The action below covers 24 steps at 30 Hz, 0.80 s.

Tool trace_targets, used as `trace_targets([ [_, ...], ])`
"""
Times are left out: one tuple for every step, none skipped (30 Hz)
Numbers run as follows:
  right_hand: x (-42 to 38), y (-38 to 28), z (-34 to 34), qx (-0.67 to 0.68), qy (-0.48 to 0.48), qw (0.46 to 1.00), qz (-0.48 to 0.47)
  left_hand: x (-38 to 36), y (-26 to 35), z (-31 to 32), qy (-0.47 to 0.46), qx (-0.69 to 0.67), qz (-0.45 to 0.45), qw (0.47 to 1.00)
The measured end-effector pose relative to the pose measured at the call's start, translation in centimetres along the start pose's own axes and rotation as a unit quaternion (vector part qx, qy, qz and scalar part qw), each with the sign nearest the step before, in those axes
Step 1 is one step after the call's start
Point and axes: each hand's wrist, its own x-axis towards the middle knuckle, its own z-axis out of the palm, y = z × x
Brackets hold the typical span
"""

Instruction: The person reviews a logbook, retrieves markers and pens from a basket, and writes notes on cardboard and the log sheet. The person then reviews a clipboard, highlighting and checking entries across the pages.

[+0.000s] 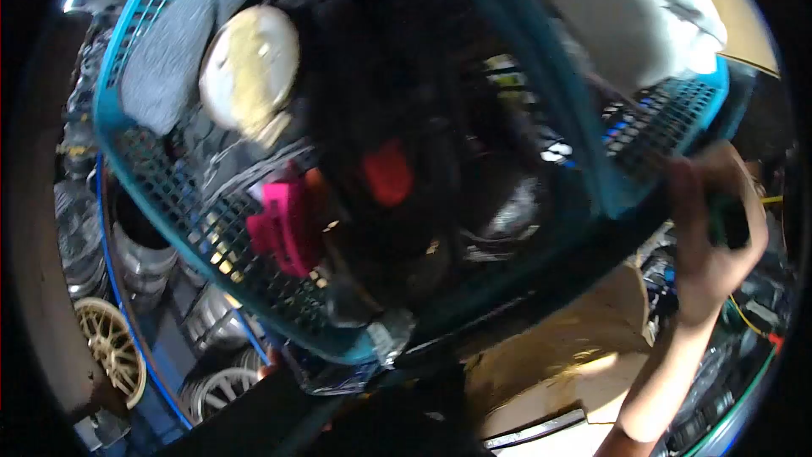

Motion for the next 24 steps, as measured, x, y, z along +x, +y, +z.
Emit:
trace_targets([
  [-0.1,1.7,0.5,0.002,0.01,0.993,-0.114,-0.2,0.1,0.5,-0.011,0.015,0.007,1.0],
  [-0.2,1.7,0.7,0.001,0.005,0.995,-0.103,-0.2,0.1,0.7,-0.02,0.027,0.01,0.999],
  [-0.5,1.5,0.5,-0.005,-0.002,0.996,-0.093,-0.1,0.2,0.5,-0.028,0.035,0.008,0.999],
  [-0.9,1.8,0.8,-0.003,0.017,0.997,-0.08,-0.2,0.4,0.7,-0.032,0.042,0.007,0.999],
  [-1.3,2.1,1.1,-0.002,0.036,0.997,-0.066,0.0,0.3,0.4,-0.035,0.048,0.004,0.998],
  [-1.9,2.4,1.6,-0.002,0.054,0.997,-0.054,-0.1,0.4,0.0,-0.037,0.054,-0.001,0.998],
  [-2.0,2.4,2.0,-0.008,0.071,0.996,-0.061,0.1,0.3,-0.4,-0.04,0.06,-0.003,0.997],
  [-2.2,2.4,2.3,-0.013,0.089,0.994,-0.066,-0.3,0.6,0.3,-0.045,0.065,-0.006,0.997],
  [-2.4,2.4,2.6,-0.019,0.109,0.991,-0.07,-0.3,0.5,0.2,-0.049,0.068,-0.007,0.996],
  [-3.2,2.0,2.6,-0.029,0.102,0.994,-0.029,-0.3,0.5,0.2,-0.053,0.067,-0.006,0.996],
  [-3.7,1.4,2.5,-0.023,0.066,0.994,-0.083,-0.2,0.3,0.4,-0.054,0.064,-0.005,0.996],
  [-3.6,-0.1,2.6,-0.018,0.03,0.99,-0.14,-0.2,0.4,0.4,-0.055,0.061,-0.004,0.997],
  [-3.5,-1.7,2.3,-0.023,-0.018,0.989,-0.147,-0.2,0.3,0.4,-0.057,0.059,-0.006,0.997],
  [-3.3,-3.2,2.0,-0.028,-0.066,0.985,-0.154,-0.2,0.4,0.2,-0.061,0.058,-0.01,0.996],
  [-2.9,-4.7,1.1,-0.045,-0.122,0.985,-0.113,-0.2,0.4,0.1,-0.063,0.057,-0.013,0.996],
  [-2.7,-5.6,0.9,-0.042,-0.148,0.985,-0.078,-0.1,0.4,0.0,-0.063,0.054,-0.017,0.996],
  [-2.5,-6.6,0.7,-0.042,-0.173,0.983,-0.043,-0.1,0.3,0.2,-0.059,0.05,-0.019,0.997],
  [-2.5,-7.3,0.9,-0.02,-0.17,0.985,-0.012,-0.1,0.3,0.2,-0.055,0.045,-0.021,0.997],
  [-2.3,-7.9,1.2,0.001,-0.166,0.986,0.018,-0.1,0.3,0.2,-0.05,0.041,-0.023,0.998],
  [-2.4,-8.2,1.4,0.025,-0.162,0.985,0.049,-0.2,0.3,0.2,-0.047,0.036,-0.023,0.998],
  [-2.3,-8.6,1.5,0.049,-0.157,0.983,0.08,-0.2,0.2,0.1,-0.044,0.033,-0.023,0.998],
  [-2.2,-8.5,1.4,0.081,-0.171,0.978,0.093,-0.2,0.1,0.2,-0.04,0.029,-0.023,0.999],
  [-2.0,-8.5,1.3,0.113,-0.184,0.971,0.108,-0.2,0.1,0.3,-0.035,0.024,-0.024,0.999],
  [-1.6,-8.1,1.1,0.151,-0.216,0.959,0.106,-0.3,0.1,0.4,-0.03,0.02,-0.025,0.999],
])
